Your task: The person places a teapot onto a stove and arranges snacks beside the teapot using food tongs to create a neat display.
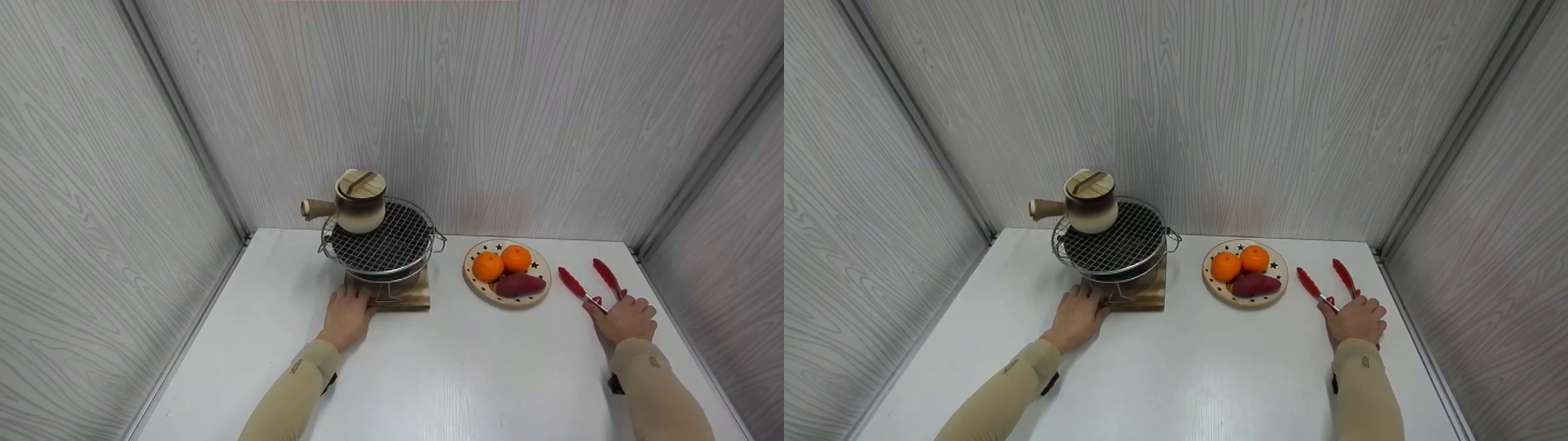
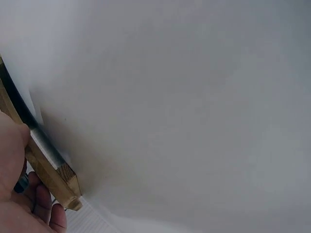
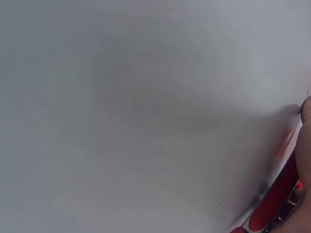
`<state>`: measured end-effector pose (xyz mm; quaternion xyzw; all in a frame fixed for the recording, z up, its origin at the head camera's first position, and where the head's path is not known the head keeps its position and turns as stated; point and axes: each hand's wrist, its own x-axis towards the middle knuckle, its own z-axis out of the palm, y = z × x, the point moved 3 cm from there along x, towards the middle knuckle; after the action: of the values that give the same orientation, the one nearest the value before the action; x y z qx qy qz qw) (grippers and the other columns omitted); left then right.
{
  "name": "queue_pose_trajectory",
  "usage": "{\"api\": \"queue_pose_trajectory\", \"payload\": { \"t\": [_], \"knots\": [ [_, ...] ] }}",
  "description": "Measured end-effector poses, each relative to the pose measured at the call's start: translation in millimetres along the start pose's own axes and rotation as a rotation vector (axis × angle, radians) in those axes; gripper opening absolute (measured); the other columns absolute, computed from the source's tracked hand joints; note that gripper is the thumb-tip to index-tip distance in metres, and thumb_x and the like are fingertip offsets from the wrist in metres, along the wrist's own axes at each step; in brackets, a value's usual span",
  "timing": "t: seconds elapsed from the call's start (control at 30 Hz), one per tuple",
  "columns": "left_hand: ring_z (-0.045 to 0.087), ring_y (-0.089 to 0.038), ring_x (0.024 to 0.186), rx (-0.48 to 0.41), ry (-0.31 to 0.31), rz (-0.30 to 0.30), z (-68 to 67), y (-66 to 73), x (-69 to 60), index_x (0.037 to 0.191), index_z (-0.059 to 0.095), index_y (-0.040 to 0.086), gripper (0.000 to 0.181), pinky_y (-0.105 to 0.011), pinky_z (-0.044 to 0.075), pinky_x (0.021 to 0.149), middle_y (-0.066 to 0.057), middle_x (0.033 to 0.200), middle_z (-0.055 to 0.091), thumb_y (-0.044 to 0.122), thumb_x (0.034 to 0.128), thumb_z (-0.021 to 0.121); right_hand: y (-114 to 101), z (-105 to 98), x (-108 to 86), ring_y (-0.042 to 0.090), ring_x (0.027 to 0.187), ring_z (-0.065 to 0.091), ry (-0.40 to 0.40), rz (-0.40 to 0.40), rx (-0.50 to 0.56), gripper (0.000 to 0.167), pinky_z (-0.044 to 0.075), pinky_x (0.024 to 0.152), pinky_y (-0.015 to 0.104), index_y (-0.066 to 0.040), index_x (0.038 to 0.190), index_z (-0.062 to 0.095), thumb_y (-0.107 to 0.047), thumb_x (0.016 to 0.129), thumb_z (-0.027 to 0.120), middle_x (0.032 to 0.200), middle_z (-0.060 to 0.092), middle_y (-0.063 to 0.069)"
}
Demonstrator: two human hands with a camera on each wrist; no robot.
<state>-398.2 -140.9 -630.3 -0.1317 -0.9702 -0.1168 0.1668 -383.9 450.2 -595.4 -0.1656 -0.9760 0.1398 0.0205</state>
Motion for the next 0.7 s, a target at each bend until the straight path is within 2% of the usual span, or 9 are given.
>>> {"api": "queue_pose_trajectory", "payload": {
  "t": [0.17,0.27,0.37,0.47,0.7],
  "knots": [
    [0.062,-0.048,0.133,-0.014,-0.027,-0.005,2.8,0.7,1.1,0.135,0.066,0.008,0.039,-0.064,0.055,0.110,-0.027,0.148,0.064,0.032,0.1071,0.076,5.5,-1.9,-5.1,0.066,0.133,0.043,0.019,0.012,0.023,0.103,0.049,0.112,0.076,0.031,0.146,0.035,-0.061,0.108,0.060,0.139,0.043,0.053],
    [0.061,-0.046,0.134,-0.007,-0.033,-0.007,5.1,-0.2,1.3,0.137,0.065,0.009,0.039,-0.064,0.055,0.111,-0.026,0.149,0.064,0.032,0.1073,0.075,7.1,-5.7,-6.8,0.066,0.126,0.050,0.025,-0.004,0.043,0.104,0.054,0.107,0.075,0.031,0.145,0.035,-0.061,0.107,0.061,0.134,0.045,0.052],
    [0.063,-0.044,0.129,0.001,-0.034,-0.012,6.0,-0.9,0.8,0.134,0.066,0.009,0.036,-0.062,0.056,0.107,-0.023,0.142,0.066,0.032,0.1071,0.076,8.3,-10.8,-6.8,0.062,0.107,0.061,0.035,-0.032,0.071,0.104,0.060,0.092,0.070,0.032,0.141,0.036,-0.062,0.105,0.063,0.126,0.047,0.049],
    [0.063,-0.043,0.126,-0.001,-0.035,-0.018,5.5,-1.4,0.8,0.132,0.067,0.010,0.034,-0.061,0.056,0.105,-0.021,0.136,0.068,0.032,0.1073,0.076,9.0,-16.2,-5.7,0.054,0.089,0.064,0.033,-0.046,0.076,0.104,0.062,0.077,0.062,0.031,0.139,0.037,-0.064,0.105,0.061,0.121,0.048,0.046],
    [0.063,-0.043,0.126,-0.012,-0.043,-0.032,5.4,-2.4,1.1,0.134,0.067,0.010,0.036,-0.061,0.056,0.105,-0.021,0.135,0.068,0.032,0.1071,0.076,13.7,-18.1,1.1,0.050,0.089,0.062,0.027,-0.028,0.070,0.104,0.056,0.071,0.051,0.026,0.142,0.039,-0.070,0.107,0.057,0.124,0.052,0.044]
  ]
}}
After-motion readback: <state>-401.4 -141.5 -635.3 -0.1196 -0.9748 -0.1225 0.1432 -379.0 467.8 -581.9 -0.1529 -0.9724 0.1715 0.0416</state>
